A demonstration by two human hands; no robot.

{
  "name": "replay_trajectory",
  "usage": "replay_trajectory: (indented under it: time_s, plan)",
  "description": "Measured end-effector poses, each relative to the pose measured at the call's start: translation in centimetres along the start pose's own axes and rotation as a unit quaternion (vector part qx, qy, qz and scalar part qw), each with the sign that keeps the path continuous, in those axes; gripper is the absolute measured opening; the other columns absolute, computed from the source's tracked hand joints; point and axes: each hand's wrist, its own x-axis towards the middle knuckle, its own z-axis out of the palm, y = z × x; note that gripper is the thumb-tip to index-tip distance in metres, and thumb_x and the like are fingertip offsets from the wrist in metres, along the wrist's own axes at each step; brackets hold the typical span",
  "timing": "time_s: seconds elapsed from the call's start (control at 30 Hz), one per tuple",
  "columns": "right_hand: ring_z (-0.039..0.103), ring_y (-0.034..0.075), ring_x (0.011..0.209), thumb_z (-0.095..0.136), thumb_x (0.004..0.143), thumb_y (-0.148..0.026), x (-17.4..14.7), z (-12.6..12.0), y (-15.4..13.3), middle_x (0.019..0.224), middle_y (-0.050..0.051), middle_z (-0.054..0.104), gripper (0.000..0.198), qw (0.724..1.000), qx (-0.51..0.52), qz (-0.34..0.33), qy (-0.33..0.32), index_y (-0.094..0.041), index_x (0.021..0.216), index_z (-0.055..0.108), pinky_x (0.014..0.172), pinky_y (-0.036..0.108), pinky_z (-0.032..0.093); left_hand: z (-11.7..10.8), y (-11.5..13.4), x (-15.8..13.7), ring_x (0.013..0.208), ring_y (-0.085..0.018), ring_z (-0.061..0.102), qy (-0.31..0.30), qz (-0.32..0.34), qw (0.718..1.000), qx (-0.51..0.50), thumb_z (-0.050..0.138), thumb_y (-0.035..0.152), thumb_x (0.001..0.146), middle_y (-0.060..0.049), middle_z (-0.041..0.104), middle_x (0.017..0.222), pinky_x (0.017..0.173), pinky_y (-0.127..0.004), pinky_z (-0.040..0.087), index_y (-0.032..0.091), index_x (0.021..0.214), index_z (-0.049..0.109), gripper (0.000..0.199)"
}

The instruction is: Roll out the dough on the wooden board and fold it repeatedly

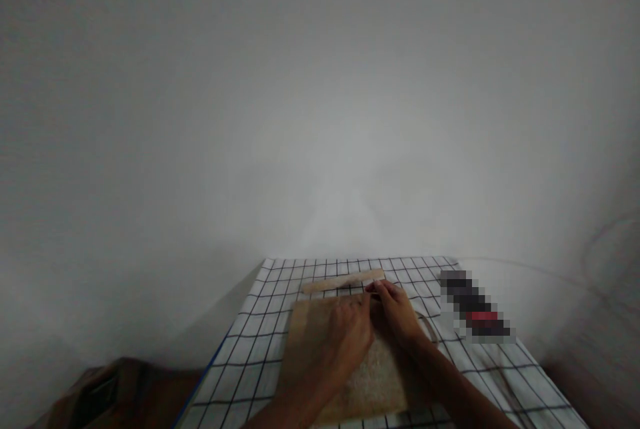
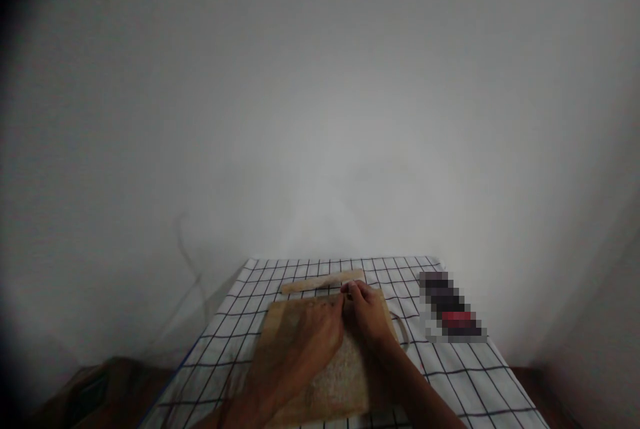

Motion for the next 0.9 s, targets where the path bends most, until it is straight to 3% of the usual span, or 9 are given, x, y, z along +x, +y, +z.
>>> replay_trajectory:
  time_s: [0.2, 0.3, 0.37, 0.5, 0.6, 0.67, 0.8, 0.9]
  plan:
    - [0.067, 0.024, 0.092, 0.057, 0.087, -0.070, 0.5, 0.3, 0.4, 0.094, 0.009, 0.073, 0.055, 0.998, 0.057, 0.002, 0.009, -0.017, 0.086, 0.073, 0.085, 0.035, 0.053, -3.8, -3.4, 2.4, 0.069, -0.019, 0.065, -0.112, -0.065, 0.989, -0.078, 0.042, 0.035, 0.100, -0.002, 0.070, 0.079, 0.065, -0.028, 0.040, 0.021, 0.095, 0.067, 0.029]
    - [0.067, 0.025, 0.091, 0.056, 0.090, -0.067, 0.4, 0.1, 1.0, 0.092, 0.009, 0.073, 0.054, 0.999, 0.049, 0.006, -0.002, -0.017, 0.086, 0.073, 0.085, 0.035, 0.053, -4.9, -3.0, 2.0, 0.070, -0.018, 0.066, -0.118, -0.039, 0.991, -0.053, 0.049, 0.034, 0.097, -0.001, 0.071, 0.077, 0.063, -0.026, 0.038, 0.021, 0.093, 0.066, 0.021]
    - [0.067, 0.024, 0.091, 0.054, 0.092, -0.066, 0.1, -0.1, 1.1, 0.092, 0.008, 0.073, 0.052, 0.999, 0.035, 0.015, -0.005, -0.018, 0.087, 0.073, 0.086, 0.035, 0.052, -5.1, -1.9, 1.2, 0.077, -0.017, 0.067, -0.107, 0.000, 0.994, -0.026, 0.044, 0.031, 0.099, -0.001, 0.074, 0.083, 0.067, -0.026, 0.041, 0.023, 0.091, 0.066, 0.025]
    - [0.066, 0.023, 0.088, 0.050, 0.096, -0.064, -0.8, -0.1, 0.4, 0.086, 0.006, 0.072, 0.050, 0.999, -0.032, 0.031, -0.028, -0.020, 0.086, 0.072, 0.083, 0.032, 0.051, -4.1, -1.3, 0.0, 0.097, -0.018, 0.068, -0.131, 0.029, 0.991, -0.030, 0.040, 0.026, 0.101, -0.003, 0.075, 0.104, 0.084, -0.028, 0.047, 0.025, 0.104, 0.066, 0.026]
    - [0.065, 0.021, 0.080, 0.046, 0.097, -0.064, -1.3, 0.4, -0.2, 0.079, 0.004, 0.069, 0.052, 0.996, -0.064, 0.055, -0.033, -0.020, 0.085, 0.071, 0.072, 0.029, 0.050, -2.1, -2.1, -0.1, 0.105, -0.023, 0.067, -0.192, 0.055, 0.979, -0.047, 0.054, 0.027, 0.092, -0.004, 0.074, 0.111, 0.091, -0.035, 0.050, 0.025, 0.104, 0.066, 0.017]
    - [0.064, 0.021, 0.078, 0.045, 0.098, -0.064, -1.4, 0.6, -0.5, 0.078, 0.004, 0.068, 0.052, 0.995, -0.078, 0.064, -0.027, -0.020, 0.084, 0.070, 0.070, 0.029, 0.050, -1.0, -2.2, 0.1, 0.108, -0.026, 0.066, -0.215, 0.067, 0.973, -0.059, 0.058, 0.022, 0.087, -0.005, 0.073, 0.114, 0.094, -0.039, 0.052, 0.025, 0.106, 0.068, 0.022]
    - [0.064, 0.020, 0.079, 0.044, 0.099, -0.062, -0.7, 0.3, -1.2, 0.079, 0.004, 0.068, 0.052, 0.992, -0.078, 0.091, -0.036, -0.020, 0.082, 0.068, 0.074, 0.029, 0.049, -0.5, -1.1, 1.5, 0.122, -0.027, 0.061, -0.165, 0.063, 0.980, -0.093, 0.050, 0.014, 0.089, -0.006, 0.068, 0.132, 0.110, -0.045, 0.046, 0.024, 0.123, 0.065, 0.039]
    - [0.066, 0.021, 0.084, 0.039, 0.101, -0.061, 0.0, 0.5, -2.1, 0.086, 0.006, 0.071, 0.053, 0.986, -0.098, 0.129, -0.035, -0.020, 0.090, 0.070, 0.078, 0.030, 0.049, -0.6, -0.6, 2.2, 0.118, -0.028, 0.064, -0.146, -0.002, 0.985, -0.094, 0.047, 0.015, 0.092, -0.008, 0.069, 0.130, 0.104, -0.047, 0.050, 0.024, 0.125, 0.065, 0.038]
